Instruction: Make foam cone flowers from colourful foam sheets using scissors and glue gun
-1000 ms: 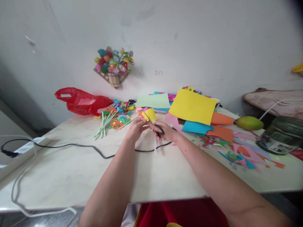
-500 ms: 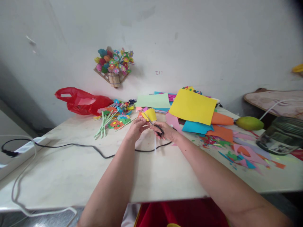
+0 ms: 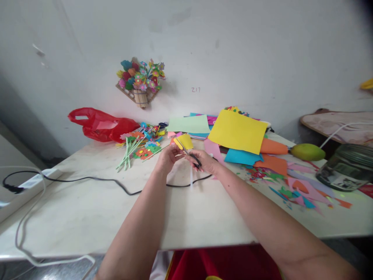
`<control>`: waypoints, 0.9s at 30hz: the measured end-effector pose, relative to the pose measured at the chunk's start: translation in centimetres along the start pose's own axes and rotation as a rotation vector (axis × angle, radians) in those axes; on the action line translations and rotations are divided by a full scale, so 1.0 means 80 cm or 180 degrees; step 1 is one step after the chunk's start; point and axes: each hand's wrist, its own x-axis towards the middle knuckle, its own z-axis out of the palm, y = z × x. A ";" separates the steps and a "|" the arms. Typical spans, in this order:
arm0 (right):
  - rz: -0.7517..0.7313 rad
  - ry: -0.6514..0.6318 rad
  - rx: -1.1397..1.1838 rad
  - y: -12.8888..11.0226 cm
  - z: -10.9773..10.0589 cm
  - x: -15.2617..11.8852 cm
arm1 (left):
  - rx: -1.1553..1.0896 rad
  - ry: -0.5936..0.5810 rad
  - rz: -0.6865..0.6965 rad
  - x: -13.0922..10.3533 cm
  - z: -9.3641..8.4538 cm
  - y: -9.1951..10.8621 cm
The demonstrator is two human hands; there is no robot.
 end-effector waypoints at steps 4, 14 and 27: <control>0.0028 0.0013 -0.0048 -0.001 0.002 -0.001 | 0.0089 0.0046 0.0023 0.001 0.000 0.000; 0.0027 0.0003 -0.0196 -0.007 0.003 -0.004 | 0.0188 0.0074 0.0296 0.001 -0.002 -0.004; 0.0033 -0.0011 -0.0195 -0.009 0.005 -0.005 | 0.0388 0.0084 0.0412 0.002 -0.005 -0.005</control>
